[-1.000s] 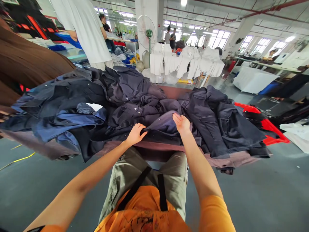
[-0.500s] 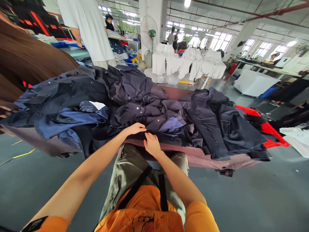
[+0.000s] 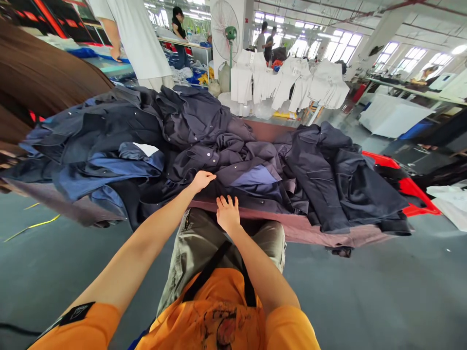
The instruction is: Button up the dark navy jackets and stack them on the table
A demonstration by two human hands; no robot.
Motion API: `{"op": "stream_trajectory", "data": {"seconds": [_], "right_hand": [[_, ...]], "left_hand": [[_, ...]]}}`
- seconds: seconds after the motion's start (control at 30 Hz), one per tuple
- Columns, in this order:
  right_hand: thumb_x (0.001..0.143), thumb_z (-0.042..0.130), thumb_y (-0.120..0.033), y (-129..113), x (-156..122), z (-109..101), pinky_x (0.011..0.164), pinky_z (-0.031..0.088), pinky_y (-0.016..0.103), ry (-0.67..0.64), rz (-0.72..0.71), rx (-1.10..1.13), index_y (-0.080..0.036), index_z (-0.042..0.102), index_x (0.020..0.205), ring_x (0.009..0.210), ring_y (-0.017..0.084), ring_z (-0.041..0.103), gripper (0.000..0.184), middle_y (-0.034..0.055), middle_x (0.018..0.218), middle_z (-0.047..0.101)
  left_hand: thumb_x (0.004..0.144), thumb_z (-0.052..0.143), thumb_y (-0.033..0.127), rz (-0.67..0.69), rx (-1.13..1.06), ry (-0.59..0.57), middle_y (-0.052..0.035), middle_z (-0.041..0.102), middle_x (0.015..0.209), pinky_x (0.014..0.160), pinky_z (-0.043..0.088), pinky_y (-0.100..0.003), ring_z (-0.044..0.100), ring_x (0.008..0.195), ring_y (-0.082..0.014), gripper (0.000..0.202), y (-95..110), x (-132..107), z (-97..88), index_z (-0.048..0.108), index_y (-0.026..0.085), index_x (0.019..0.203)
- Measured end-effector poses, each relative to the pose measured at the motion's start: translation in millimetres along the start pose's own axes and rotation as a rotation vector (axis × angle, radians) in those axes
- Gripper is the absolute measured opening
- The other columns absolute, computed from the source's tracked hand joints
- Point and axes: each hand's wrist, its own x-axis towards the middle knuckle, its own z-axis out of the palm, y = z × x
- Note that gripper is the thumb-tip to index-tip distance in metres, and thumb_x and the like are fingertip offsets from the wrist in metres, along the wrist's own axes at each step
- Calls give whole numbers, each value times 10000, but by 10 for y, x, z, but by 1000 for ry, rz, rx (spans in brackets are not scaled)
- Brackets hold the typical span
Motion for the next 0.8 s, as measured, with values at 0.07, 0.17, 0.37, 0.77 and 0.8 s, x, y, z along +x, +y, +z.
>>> {"op": "stream_trajectory", "data": {"seconds": [0.07, 0.17, 0.37, 0.77, 0.8], "right_hand": [[967, 439, -224, 4, -10, 18, 1209, 169, 598, 3, -1, 10, -181, 500, 1468, 1406, 338, 383, 507, 104, 1501, 520], [959, 445, -210, -1, -23, 12, 1213, 152, 587, 18, 0, 37, -174, 507, 1457, 1408, 333, 378, 503, 107, 1499, 518], [970, 450, -247, -44, 159, -132, 1116, 351, 493, 132, 129, 168, -170, 587, 1305, 1212, 294, 520, 370, 147, 1303, 608], [933, 535, -261, -253, 601, 103, 871, 446, 397, 271, 403, 435, -192, 631, 934, 964, 271, 588, 118, 90, 963, 674], [930, 533, -246, -232, 604, 121, 858, 451, 386, 280, 400, 448, -192, 629, 936, 945, 261, 593, 111, 83, 960, 676]], "left_hand": [[796, 598, 366, 0, 23, 24, 3, 585, 587, 617, 369, -281, 525, 623, -162, 282, 22, 14, 15, 732, 151, 672], [818, 581, 327, 42, 69, 32, -27, 632, 634, 662, 391, -291, 562, 672, -182, 278, 100, -14, -3, 730, 142, 673], [860, 606, 365, 252, 139, -82, -8, 641, 650, 695, 411, -270, 562, 675, -160, 289, 319, -312, -202, 716, 168, 679], [916, 487, 217, 465, 444, -322, -45, 625, 829, 713, 415, -291, 577, 735, -184, 162, 533, -600, -377, 622, 176, 838], [920, 484, 225, 459, 448, -350, -45, 627, 819, 701, 405, -291, 570, 719, -185, 166, 534, -574, -380, 617, 180, 832]]}}
